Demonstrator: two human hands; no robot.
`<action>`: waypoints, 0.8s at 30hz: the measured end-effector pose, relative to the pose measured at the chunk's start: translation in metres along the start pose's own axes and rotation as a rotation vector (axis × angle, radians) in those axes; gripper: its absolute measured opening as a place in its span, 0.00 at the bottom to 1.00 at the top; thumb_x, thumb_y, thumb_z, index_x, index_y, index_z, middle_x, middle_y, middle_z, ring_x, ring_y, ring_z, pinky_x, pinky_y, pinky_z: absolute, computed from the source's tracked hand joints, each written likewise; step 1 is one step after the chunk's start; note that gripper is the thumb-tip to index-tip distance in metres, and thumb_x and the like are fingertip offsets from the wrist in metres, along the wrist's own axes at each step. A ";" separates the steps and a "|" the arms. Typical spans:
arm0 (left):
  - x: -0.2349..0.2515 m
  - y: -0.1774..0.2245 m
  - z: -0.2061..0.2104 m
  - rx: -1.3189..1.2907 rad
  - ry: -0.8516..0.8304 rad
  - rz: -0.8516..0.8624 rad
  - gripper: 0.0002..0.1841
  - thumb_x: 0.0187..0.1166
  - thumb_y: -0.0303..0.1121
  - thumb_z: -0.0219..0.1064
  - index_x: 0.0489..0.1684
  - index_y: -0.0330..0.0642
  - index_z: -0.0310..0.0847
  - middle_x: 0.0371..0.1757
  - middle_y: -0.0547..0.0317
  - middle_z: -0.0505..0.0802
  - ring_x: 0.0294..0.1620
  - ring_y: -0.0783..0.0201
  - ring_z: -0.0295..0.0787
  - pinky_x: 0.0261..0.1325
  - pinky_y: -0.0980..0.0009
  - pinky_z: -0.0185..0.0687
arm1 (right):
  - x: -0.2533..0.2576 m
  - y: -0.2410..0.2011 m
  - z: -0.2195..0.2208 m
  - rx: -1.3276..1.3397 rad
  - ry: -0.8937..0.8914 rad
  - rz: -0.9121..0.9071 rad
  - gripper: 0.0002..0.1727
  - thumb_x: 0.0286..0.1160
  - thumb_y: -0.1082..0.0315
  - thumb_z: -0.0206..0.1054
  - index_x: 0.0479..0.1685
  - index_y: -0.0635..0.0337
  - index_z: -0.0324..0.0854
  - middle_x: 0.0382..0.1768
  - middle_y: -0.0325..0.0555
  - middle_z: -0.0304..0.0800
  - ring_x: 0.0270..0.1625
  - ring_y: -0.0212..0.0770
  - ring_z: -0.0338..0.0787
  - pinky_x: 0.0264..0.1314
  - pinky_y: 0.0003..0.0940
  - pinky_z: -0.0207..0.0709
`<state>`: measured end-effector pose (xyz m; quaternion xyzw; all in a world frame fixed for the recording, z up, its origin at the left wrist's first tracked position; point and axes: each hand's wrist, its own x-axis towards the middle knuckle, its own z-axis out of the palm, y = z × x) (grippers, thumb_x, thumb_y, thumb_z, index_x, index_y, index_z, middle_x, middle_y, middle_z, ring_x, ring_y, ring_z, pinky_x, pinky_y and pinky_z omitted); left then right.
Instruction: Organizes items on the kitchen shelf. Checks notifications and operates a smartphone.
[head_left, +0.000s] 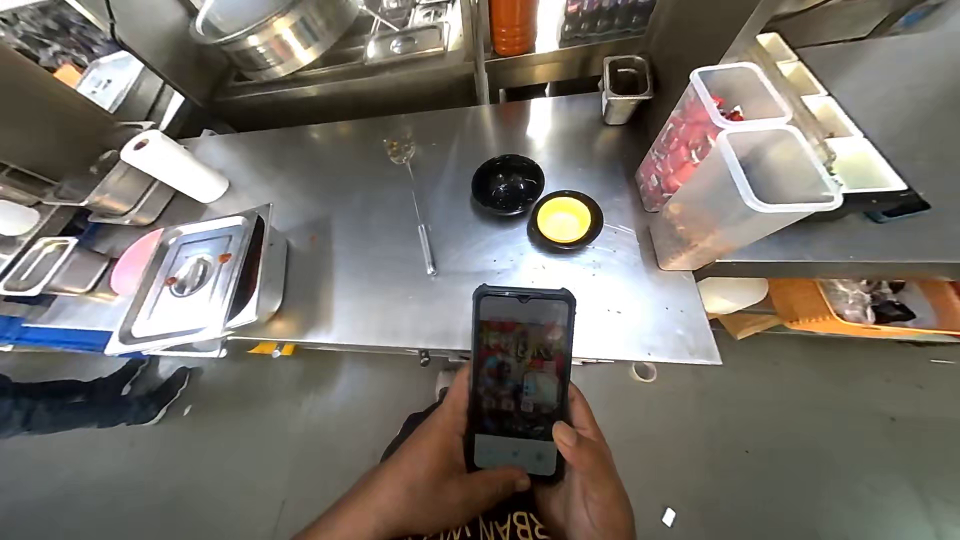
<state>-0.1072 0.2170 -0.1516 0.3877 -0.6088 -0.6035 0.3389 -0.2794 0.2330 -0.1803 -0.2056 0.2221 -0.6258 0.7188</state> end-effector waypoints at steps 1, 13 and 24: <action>0.000 0.000 0.000 -0.020 -0.006 -0.001 0.53 0.65 0.25 0.82 0.87 0.35 0.42 0.75 0.58 0.83 0.74 0.66 0.84 0.78 0.65 0.83 | 0.000 0.000 -0.001 0.011 -0.006 0.001 0.28 0.80 0.60 0.67 0.77 0.59 0.69 0.65 0.44 0.88 0.67 0.38 0.88 0.72 0.42 0.82; -0.004 0.001 0.001 -0.023 0.011 -0.010 0.53 0.64 0.24 0.82 0.87 0.34 0.42 0.74 0.56 0.84 0.72 0.66 0.85 0.77 0.64 0.83 | 0.001 -0.001 0.000 0.035 0.005 0.080 0.28 0.78 0.59 0.68 0.77 0.56 0.68 0.63 0.42 0.89 0.66 0.38 0.89 0.70 0.42 0.83; -0.006 0.014 -0.014 -0.083 0.312 0.046 0.44 0.76 0.44 0.76 0.89 0.45 0.51 0.69 0.60 0.88 0.66 0.66 0.88 0.70 0.64 0.87 | 0.008 0.015 -0.001 0.024 -0.106 0.238 0.25 0.79 0.60 0.67 0.74 0.55 0.73 0.62 0.41 0.90 0.64 0.36 0.89 0.69 0.39 0.83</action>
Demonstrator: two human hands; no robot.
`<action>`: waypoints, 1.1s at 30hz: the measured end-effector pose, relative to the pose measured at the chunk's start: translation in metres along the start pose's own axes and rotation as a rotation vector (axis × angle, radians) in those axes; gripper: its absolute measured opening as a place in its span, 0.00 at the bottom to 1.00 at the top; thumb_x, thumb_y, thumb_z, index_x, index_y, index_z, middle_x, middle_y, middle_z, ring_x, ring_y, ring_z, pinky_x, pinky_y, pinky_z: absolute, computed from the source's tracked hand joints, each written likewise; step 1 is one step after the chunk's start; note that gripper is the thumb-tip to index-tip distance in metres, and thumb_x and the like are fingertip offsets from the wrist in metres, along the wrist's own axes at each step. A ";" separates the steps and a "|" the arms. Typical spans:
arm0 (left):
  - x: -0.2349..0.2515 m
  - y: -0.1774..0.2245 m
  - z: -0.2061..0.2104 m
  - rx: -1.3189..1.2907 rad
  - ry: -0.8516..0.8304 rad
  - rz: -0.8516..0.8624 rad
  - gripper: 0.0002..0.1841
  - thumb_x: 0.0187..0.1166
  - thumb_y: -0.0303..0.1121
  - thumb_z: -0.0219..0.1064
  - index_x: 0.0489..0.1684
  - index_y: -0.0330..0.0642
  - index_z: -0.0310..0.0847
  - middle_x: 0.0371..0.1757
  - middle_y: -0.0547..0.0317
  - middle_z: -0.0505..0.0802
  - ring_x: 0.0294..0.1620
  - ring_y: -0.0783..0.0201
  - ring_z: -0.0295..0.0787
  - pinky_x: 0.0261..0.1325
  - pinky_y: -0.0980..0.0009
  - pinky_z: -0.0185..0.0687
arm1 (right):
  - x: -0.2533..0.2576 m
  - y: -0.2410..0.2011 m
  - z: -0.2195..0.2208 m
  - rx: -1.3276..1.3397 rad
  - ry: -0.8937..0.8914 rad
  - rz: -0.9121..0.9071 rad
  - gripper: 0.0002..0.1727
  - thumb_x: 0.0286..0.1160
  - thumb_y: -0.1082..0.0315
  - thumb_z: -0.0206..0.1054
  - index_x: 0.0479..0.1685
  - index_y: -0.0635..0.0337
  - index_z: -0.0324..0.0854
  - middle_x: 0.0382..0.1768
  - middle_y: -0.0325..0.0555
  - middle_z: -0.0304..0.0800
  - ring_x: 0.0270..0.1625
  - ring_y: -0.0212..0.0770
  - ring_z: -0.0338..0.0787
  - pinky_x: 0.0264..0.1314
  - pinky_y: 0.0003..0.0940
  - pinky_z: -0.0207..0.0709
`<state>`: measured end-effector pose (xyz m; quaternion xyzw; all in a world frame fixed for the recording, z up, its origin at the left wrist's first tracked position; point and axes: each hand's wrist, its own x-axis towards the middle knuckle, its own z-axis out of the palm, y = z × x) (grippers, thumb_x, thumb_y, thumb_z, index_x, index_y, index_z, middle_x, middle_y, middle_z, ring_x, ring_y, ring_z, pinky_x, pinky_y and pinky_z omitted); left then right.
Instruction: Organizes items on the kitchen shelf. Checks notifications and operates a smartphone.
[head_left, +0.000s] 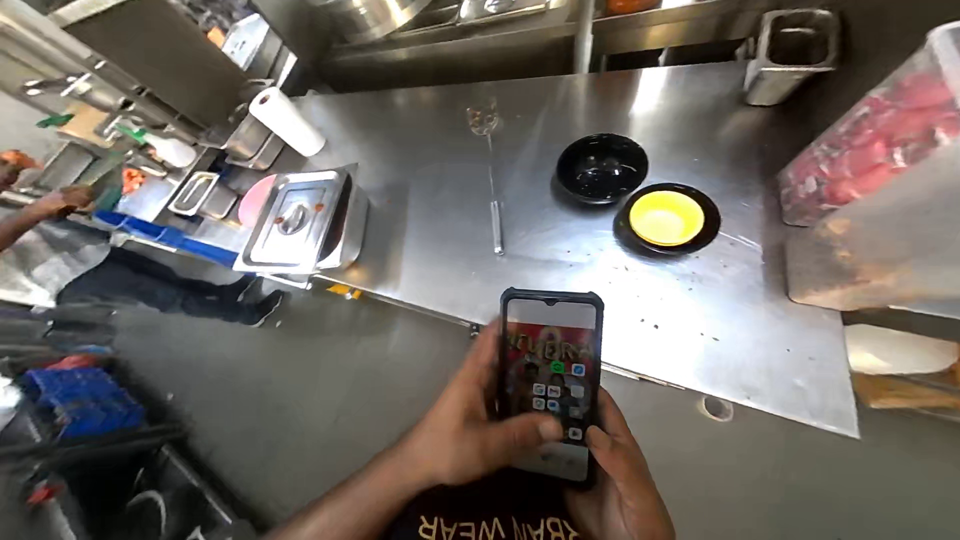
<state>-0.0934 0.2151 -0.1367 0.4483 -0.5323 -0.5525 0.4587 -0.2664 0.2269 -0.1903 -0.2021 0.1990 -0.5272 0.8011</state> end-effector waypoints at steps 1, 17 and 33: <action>0.007 0.007 -0.004 0.016 0.082 -0.003 0.42 0.77 0.45 0.75 0.89 0.48 0.53 0.64 0.60 0.90 0.61 0.66 0.91 0.64 0.65 0.90 | 0.002 0.002 0.001 0.000 -0.027 0.020 0.24 0.79 0.60 0.67 0.74 0.54 0.75 0.62 0.41 0.90 0.64 0.37 0.89 0.70 0.40 0.83; -0.030 0.030 -0.089 0.038 0.269 -0.042 0.38 0.83 0.49 0.66 0.91 0.50 0.53 0.69 0.57 0.87 0.55 0.64 0.91 0.52 0.67 0.91 | 0.011 0.054 0.057 -0.088 -0.095 0.195 0.28 0.74 0.75 0.62 0.77 0.64 0.67 0.62 0.51 0.88 0.63 0.43 0.90 0.68 0.44 0.84; -0.120 0.014 -0.177 -0.126 0.253 0.067 0.25 0.93 0.45 0.45 0.81 0.44 0.69 0.59 0.53 0.89 0.52 0.65 0.89 0.51 0.66 0.89 | -0.026 0.120 0.111 -0.446 -0.385 0.239 0.57 0.50 0.92 0.63 0.89 0.58 0.40 0.77 0.39 0.79 0.76 0.39 0.83 0.79 0.43 0.80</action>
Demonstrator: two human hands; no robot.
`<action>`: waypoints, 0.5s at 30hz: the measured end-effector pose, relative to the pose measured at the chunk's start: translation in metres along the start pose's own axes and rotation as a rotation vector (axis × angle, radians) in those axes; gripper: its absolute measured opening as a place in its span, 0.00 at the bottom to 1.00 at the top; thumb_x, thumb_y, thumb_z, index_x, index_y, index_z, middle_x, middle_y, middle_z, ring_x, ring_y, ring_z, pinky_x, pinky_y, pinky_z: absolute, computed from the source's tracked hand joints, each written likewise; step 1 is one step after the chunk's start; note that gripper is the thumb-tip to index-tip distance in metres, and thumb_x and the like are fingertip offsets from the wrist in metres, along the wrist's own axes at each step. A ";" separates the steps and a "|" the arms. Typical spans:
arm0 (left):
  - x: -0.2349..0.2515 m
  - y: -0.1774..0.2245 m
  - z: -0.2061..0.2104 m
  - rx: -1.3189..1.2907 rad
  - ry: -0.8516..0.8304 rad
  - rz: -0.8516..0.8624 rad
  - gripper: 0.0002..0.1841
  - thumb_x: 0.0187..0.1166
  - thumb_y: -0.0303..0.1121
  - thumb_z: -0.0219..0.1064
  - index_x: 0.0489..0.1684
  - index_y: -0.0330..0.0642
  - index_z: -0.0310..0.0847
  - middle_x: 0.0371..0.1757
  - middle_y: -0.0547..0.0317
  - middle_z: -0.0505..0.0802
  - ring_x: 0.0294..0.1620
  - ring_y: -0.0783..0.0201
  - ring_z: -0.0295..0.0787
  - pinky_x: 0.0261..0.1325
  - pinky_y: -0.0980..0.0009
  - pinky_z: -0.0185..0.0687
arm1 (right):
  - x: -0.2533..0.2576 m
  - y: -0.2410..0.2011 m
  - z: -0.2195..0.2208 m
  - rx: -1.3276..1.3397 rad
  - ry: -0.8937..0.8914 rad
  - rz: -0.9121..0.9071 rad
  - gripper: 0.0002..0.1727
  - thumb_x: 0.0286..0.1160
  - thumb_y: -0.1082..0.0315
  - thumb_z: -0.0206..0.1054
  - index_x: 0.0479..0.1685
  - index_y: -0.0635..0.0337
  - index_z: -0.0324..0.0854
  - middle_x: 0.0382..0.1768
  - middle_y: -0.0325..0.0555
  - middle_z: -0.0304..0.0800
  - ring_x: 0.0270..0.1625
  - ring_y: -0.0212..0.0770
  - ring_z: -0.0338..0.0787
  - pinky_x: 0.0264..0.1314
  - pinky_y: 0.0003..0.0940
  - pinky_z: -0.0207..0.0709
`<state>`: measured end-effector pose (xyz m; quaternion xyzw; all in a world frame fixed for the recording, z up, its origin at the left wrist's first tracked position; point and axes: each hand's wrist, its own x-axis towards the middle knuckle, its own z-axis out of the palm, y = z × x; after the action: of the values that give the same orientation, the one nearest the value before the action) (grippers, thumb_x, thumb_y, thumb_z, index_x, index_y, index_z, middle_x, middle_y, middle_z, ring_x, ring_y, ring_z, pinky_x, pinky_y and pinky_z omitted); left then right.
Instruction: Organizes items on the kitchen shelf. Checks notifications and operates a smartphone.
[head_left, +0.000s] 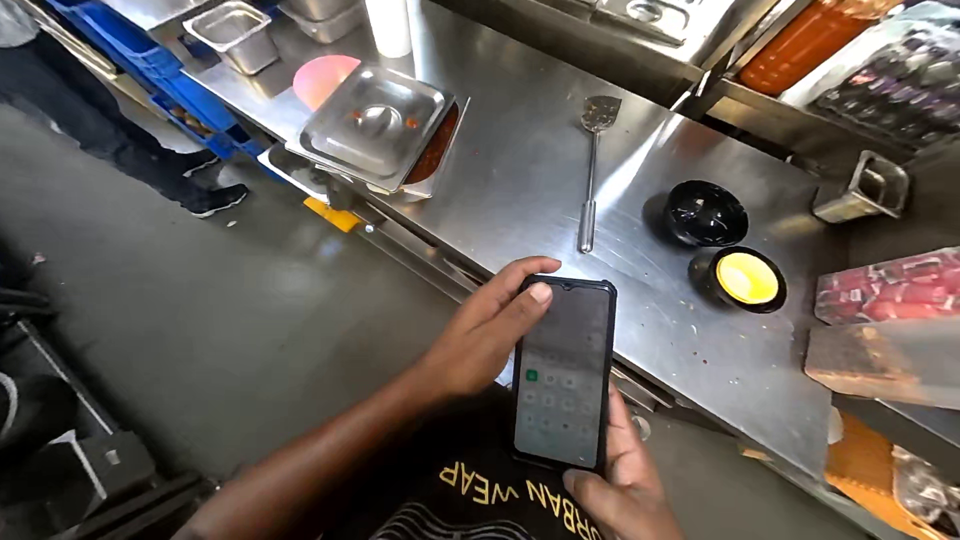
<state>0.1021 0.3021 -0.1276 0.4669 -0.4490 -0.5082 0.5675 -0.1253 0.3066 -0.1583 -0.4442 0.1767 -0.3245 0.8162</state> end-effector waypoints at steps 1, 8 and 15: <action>-0.002 0.000 -0.004 -0.005 -0.014 0.000 0.25 0.92 0.44 0.44 0.81 0.44 0.69 0.60 0.53 0.89 0.53 0.64 0.89 0.51 0.66 0.89 | -0.001 0.003 0.005 0.002 -0.002 -0.003 0.58 0.50 0.93 0.63 0.89 0.58 0.39 0.78 0.40 0.78 0.77 0.40 0.82 0.80 0.44 0.79; -0.001 0.005 -0.025 0.004 -0.144 -0.043 0.24 0.91 0.44 0.45 0.79 0.45 0.72 0.62 0.56 0.89 0.54 0.66 0.88 0.49 0.69 0.87 | -0.004 0.031 0.047 0.199 0.256 -0.046 0.33 0.86 0.62 0.63 0.87 0.50 0.53 0.71 0.44 0.86 0.69 0.43 0.89 0.71 0.45 0.85; 0.012 -0.004 -0.005 0.008 -0.207 -0.002 0.19 0.79 0.26 0.66 0.69 0.42 0.78 0.48 0.58 0.93 0.38 0.70 0.90 0.41 0.75 0.89 | -0.021 0.046 0.059 0.119 0.354 -0.203 0.44 0.75 0.71 0.72 0.89 0.57 0.49 0.75 0.43 0.82 0.75 0.40 0.84 0.79 0.43 0.79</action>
<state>0.1074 0.2905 -0.1323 0.4146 -0.5068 -0.5524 0.5158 -0.0892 0.3756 -0.1652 -0.3467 0.2522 -0.4878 0.7604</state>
